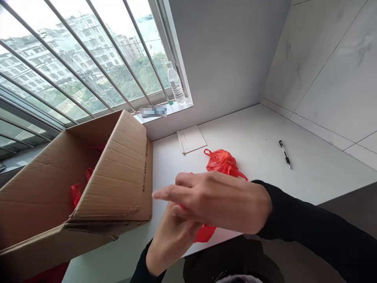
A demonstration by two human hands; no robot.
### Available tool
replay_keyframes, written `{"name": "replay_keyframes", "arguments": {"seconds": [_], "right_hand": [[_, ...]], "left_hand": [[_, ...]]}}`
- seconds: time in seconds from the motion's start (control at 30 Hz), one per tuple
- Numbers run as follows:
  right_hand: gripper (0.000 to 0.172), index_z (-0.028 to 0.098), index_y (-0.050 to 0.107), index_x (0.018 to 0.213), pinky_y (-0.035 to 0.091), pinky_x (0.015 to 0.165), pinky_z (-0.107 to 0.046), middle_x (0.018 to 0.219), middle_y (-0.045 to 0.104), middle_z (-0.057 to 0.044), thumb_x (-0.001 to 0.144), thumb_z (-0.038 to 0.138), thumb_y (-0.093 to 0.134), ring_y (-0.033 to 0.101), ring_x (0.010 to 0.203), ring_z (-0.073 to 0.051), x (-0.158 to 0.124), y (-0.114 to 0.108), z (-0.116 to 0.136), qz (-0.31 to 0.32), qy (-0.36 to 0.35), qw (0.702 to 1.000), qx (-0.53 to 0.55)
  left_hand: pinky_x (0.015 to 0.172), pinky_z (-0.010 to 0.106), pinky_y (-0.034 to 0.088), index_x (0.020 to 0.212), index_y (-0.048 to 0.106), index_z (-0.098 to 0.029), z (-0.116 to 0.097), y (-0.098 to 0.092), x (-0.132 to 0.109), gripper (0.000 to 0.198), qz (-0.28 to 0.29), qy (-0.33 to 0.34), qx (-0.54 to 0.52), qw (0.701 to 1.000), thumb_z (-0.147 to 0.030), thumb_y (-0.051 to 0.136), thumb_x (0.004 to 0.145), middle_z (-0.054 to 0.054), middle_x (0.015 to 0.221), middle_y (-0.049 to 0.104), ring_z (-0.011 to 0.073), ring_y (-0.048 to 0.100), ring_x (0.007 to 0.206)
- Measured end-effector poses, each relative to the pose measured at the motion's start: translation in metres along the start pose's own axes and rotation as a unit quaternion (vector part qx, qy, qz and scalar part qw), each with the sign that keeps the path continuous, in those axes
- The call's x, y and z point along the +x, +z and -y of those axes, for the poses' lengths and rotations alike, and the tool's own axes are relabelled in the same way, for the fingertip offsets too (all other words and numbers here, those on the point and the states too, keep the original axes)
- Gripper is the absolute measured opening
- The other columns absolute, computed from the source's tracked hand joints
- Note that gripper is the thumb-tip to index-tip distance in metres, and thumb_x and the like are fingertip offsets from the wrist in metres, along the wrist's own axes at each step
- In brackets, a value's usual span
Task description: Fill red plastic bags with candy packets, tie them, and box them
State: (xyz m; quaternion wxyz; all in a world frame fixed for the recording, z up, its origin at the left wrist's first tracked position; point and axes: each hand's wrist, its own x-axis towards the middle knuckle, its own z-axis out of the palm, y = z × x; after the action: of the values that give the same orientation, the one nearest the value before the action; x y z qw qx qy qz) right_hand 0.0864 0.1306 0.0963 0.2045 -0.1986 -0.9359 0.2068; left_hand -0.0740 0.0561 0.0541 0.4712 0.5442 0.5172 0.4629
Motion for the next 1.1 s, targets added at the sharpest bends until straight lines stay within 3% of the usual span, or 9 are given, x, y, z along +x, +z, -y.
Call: {"name": "replay_keyframes", "arguments": {"seconds": [0.1, 0.17, 0.27, 0.37, 0.57, 0.73, 0.87, 1.0, 1.1], "right_hand": [[0.043, 0.021, 0.05, 0.147, 0.056, 0.09, -0.027, 0.119, 0.068, -0.006, 0.105, 0.032, 0.052, 0.066, 0.102, -0.015, 0.002, -0.001, -0.007, -0.046, -0.01, 0.997, 0.064], [0.041, 0.023, 0.054, 0.144, 0.053, 0.1, -0.032, 0.126, 0.067, -0.007, 0.105, 0.037, 0.052, 0.063, 0.115, -0.018, 0.001, 0.001, -0.016, -0.07, 0.007, 0.994, 0.081], [0.041, 0.026, 0.056, 0.143, 0.048, 0.108, -0.038, 0.132, 0.065, -0.007, 0.105, 0.041, 0.052, 0.056, 0.128, -0.02, -0.001, 0.011, -0.029, -0.047, 0.029, 0.991, 0.123], [0.042, 0.025, 0.059, 0.141, 0.051, 0.103, -0.037, 0.127, 0.07, -0.006, 0.104, 0.044, 0.052, 0.062, 0.119, -0.02, 0.0, 0.021, -0.036, -0.015, 0.088, 0.975, 0.203], [0.03, 0.021, 0.07, 0.119, 0.056, 0.09, -0.034, 0.111, 0.074, -0.004, 0.102, 0.042, 0.058, 0.068, 0.101, -0.018, 0.004, 0.032, -0.042, -0.024, 0.147, 0.931, 0.335], [0.018, 0.023, 0.069, 0.106, 0.055, 0.087, -0.033, 0.101, 0.073, -0.002, 0.099, 0.039, 0.062, 0.069, 0.095, -0.017, 0.001, 0.043, -0.051, -0.047, 0.19, 0.907, 0.373], [0.012, 0.026, 0.067, 0.1, 0.052, 0.09, -0.032, 0.103, 0.065, -0.002, 0.099, 0.036, 0.062, 0.063, 0.099, -0.017, -0.005, 0.051, -0.044, -0.083, 0.151, 0.947, 0.27], [0.012, 0.028, 0.068, 0.1, 0.05, 0.096, -0.03, 0.116, 0.059, -0.002, 0.099, 0.039, 0.062, 0.06, 0.109, -0.016, -0.012, 0.056, -0.04, -0.023, 0.097, 0.969, 0.225], [0.026, 0.033, 0.062, 0.124, 0.044, 0.108, -0.034, 0.136, 0.056, -0.002, 0.102, 0.044, 0.057, 0.052, 0.129, -0.018, -0.008, 0.061, -0.052, -0.023, 0.098, 0.962, 0.254]], "left_hand": [[0.058, 0.026, 0.039, 0.083, 0.057, -0.019, 0.009, -0.005, 0.004, 0.023, 0.008, -0.003, -0.008, 1.0, -0.033, 0.054, 0.101, 0.0, 0.075, 0.055, 0.0123, 0.042, 0.063], [0.057, 0.026, 0.036, 0.077, 0.052, -0.02, 0.011, -0.011, 0.006, 0.033, 0.011, -0.01, -0.017, 1.0, -0.04, 0.05, 0.104, -0.001, 0.07, 0.049, 0.0114, 0.036, 0.061], [0.056, 0.027, 0.031, 0.072, 0.047, -0.02, 0.007, -0.019, 0.01, 0.039, 0.066, -0.033, -0.007, 0.997, -0.043, 0.048, 0.104, -0.003, 0.066, 0.042, 0.0111, 0.033, 0.059], [0.057, 0.028, 0.03, 0.073, 0.047, -0.02, 0.004, -0.026, 0.014, 0.04, 0.111, -0.053, -0.012, 0.992, -0.047, 0.048, 0.103, -0.003, 0.065, 0.043, 0.0117, 0.036, 0.059], [0.059, 0.028, 0.035, 0.076, 0.051, -0.021, 0.019, -0.028, 0.018, 0.04, 0.069, -0.085, -0.081, 0.991, -0.052, 0.053, 0.101, -0.003, 0.066, 0.046, 0.0121, 0.04, 0.059], [0.061, 0.025, 0.045, 0.104, 0.054, -0.024, 0.034, -0.029, 0.019, 0.023, 0.025, -0.131, -0.212, 0.968, -0.047, 0.055, 0.102, -0.005, 0.062, 0.051, 0.0117, 0.048, 0.055], [0.059, 0.023, 0.047, 0.118, 0.057, -0.024, 0.04, -0.032, 0.024, 0.025, -0.023, -0.165, -0.286, 0.944, -0.044, 0.053, 0.103, -0.003, 0.065, 0.058, 0.0115, 0.053, 0.055], [0.061, 0.019, 0.045, 0.09, 0.064, -0.016, 0.04, -0.036, 0.026, 0.022, -0.018, -0.177, -0.3, 0.937, -0.037, 0.069, 0.094, 0.0, 0.073, 0.06, 0.0095, 0.056, 0.064], [0.059, 0.018, 0.042, 0.082, 0.059, -0.017, 0.036, -0.041, 0.025, 0.026, 0.021, -0.174, -0.263, 0.949, -0.033, 0.08, 0.086, -0.002, 0.07, 0.057, 0.0081, 0.051, 0.061]]}}
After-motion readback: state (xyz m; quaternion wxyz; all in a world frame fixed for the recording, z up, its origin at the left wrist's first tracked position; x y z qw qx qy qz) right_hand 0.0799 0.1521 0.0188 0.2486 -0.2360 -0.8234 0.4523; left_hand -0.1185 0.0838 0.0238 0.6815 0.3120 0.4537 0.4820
